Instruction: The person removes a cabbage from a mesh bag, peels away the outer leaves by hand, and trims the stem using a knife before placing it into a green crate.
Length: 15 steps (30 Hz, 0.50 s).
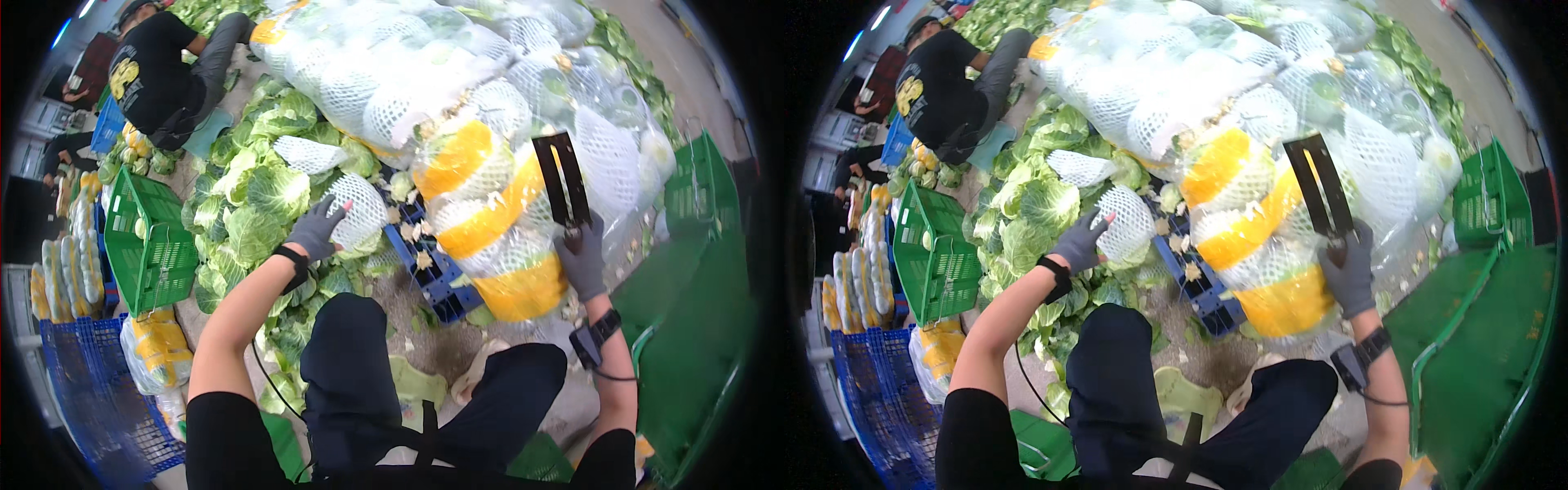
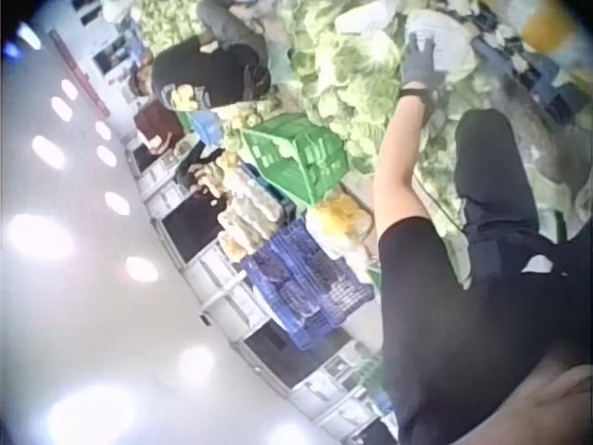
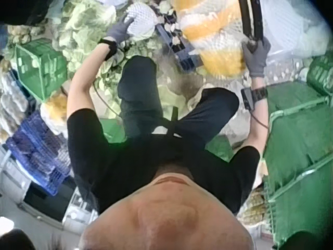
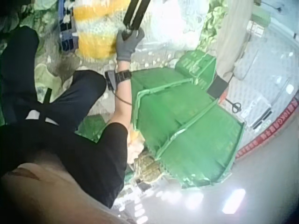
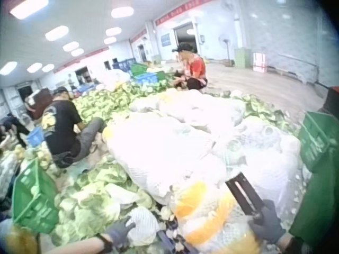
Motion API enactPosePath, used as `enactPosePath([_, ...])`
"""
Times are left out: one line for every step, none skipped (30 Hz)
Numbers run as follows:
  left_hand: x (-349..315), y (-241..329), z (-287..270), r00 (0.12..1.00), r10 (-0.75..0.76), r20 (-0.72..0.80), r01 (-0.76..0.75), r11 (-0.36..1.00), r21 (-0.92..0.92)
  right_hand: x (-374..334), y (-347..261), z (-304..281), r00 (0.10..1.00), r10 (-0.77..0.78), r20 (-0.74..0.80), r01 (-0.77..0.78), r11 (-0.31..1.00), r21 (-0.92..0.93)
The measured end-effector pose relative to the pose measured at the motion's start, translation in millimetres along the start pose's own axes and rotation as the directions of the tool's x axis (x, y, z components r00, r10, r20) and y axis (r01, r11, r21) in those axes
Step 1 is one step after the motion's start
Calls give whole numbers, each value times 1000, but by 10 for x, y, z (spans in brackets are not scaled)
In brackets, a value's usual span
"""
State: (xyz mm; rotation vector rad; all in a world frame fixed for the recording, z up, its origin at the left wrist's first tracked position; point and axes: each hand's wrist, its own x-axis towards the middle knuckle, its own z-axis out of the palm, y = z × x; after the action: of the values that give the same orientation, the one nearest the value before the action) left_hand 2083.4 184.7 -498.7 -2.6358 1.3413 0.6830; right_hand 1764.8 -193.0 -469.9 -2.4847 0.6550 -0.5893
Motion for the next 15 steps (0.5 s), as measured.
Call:
enactPosePath([106, -15, 96, 998, -63, 10, 64, 998, -17, -33, 12, 35, 998, -56, -35, 54, 997, -60])
enactPosePath([208, -23, 212, 994, -108, -15, 108, 994, -2, -64, 29, 77, 991, -115, -66, 107, 987, -119])
enactPosePath([312, -53, 320, 986, -152, -62, 153, 988, 14, -93, 56, 98, 999, 15, -28, -15, 999, 28])
enactPosePath([404, -97, 439, 985, -124, -116, 122, 992, -17, -111, 103, 125, 998, -22, -53, 21, 1000, -21])
enactPosePath([484, -169, 541, 979, -100, -178, 98, 995, -19, -135, 157, 140, 998, 57, -32, -54, 996, 69])
enactPosePath([598, -223, 634, 984, -148, -98, 141, 987, -75, -162, 224, 144, 998, 43, -44, -39, 996, 75])
enactPosePath([693, -254, 734, 982, -187, -14, 184, 977, -110, -179, 300, 160, 993, 115, -27, -111, 988, 107])
enactPosePath([754, -290, 826, 986, -168, 14, 169, 974, -150, -197, 379, 168, 993, 113, -29, -110, 990, 93])
enactPosePath([806, -332, 889, 984, -170, 52, 177, 965, -192, -209, 455, 187, 997, 54, -62, -53, 998, 17])
enactPosePath([858, -374, 914, 984, -174, -25, 161, 947, -278, -222, 528, 174, 972, 235, 6, -233, 963, 134])
enactPosePath([893, -420, 908, 977, -204, -65, 166, 914, -369, -217, 593, 183, 941, 339, 5, -336, 931, 142])
enactPosePath([912, -489, 854, 938, -287, -193, 175, 875, -451, -211, 643, 182, 929, 369, -6, -366, 924, 112])
enactPosePath([905, -569, 774, 894, -367, -257, 180, 820, -543, -203, 683, 182, 947, 321, 10, -318, 933, 168])
enactPosePath([886, -648, 679, 794, -497, -349, 179, 741, -647, -188, 713, 180, 970, 244, 20, -243, 952, 184])
enactPosePath([839, -745, 571, 679, -617, -399, 149, 647, -748, -171, 733, 181, 977, 214, 23, -214, 955, 207])
